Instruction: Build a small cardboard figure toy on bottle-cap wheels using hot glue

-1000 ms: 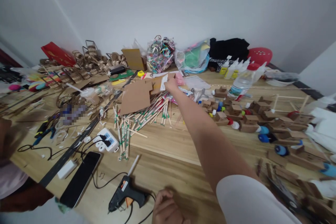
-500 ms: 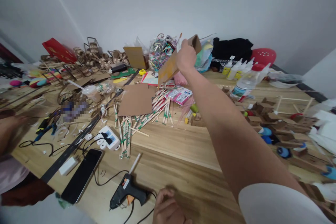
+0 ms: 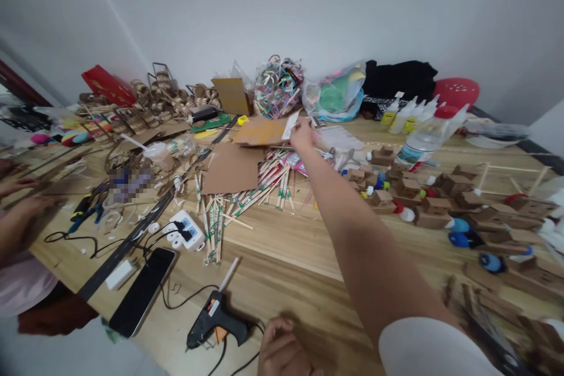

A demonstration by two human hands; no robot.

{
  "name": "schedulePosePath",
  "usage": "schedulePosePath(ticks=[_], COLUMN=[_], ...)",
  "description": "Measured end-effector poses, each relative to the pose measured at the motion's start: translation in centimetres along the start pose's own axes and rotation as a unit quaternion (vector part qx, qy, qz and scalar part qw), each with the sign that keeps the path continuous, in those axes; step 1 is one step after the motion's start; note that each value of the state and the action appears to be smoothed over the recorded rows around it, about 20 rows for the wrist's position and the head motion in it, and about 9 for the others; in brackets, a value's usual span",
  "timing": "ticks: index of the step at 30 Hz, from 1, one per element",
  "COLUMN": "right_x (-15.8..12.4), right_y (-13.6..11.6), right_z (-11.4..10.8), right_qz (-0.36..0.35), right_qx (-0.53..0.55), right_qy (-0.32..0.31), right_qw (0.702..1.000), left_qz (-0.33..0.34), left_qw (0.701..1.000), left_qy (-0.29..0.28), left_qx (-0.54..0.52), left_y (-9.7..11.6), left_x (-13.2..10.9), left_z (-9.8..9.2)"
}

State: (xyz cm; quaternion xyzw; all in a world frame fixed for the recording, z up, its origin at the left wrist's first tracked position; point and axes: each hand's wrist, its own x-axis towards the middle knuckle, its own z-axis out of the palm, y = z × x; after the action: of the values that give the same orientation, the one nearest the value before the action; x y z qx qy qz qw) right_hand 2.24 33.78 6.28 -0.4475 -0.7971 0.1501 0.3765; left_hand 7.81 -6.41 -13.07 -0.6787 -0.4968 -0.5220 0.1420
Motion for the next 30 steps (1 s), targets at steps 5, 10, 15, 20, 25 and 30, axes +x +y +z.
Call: schedulePosePath(ticks=[5,10,15,20,25,30], right_x=[-5.4,-10.2,-11.5,-10.6,-9.9,-9.4], right_y=[-2.4,-5.9,-7.0,-7.3,-8.7,-9.1], right_z=[2.6,5.7,7.3,6.6,4.1,-0.8], right_qz=[0.010,-0.143,-0.231,-0.239,-0.208,-0.135], right_qx=[-0.122,-0.161,-0.164,-0.150,-0.093,-0.031], right_qy=[-0.068,-0.187,-0.248,-0.243,-0.211,-0.160], right_qw=[0.990,0.958,0.926,0.928,0.950,0.977], left_qz=[-0.007,-0.016,-0.021,-0.039,-0.051,-0.078], left_qw=[1.000,0.998,0.999,0.997,0.997,0.995], left_qy=[-0.014,0.051,0.020,0.046,0.030,-0.004], left_qx=[-0.014,-0.022,-0.034,-0.039,-0.058,-0.070], left_y=[-0.2,0.0,0.5,0.8,1.3,1.7], left_x=[-0.4,-0.2,1.0,2.3,4.0,5.7], left_z=[0.2,0.6,-0.2,-1.0,-2.1,-3.9])
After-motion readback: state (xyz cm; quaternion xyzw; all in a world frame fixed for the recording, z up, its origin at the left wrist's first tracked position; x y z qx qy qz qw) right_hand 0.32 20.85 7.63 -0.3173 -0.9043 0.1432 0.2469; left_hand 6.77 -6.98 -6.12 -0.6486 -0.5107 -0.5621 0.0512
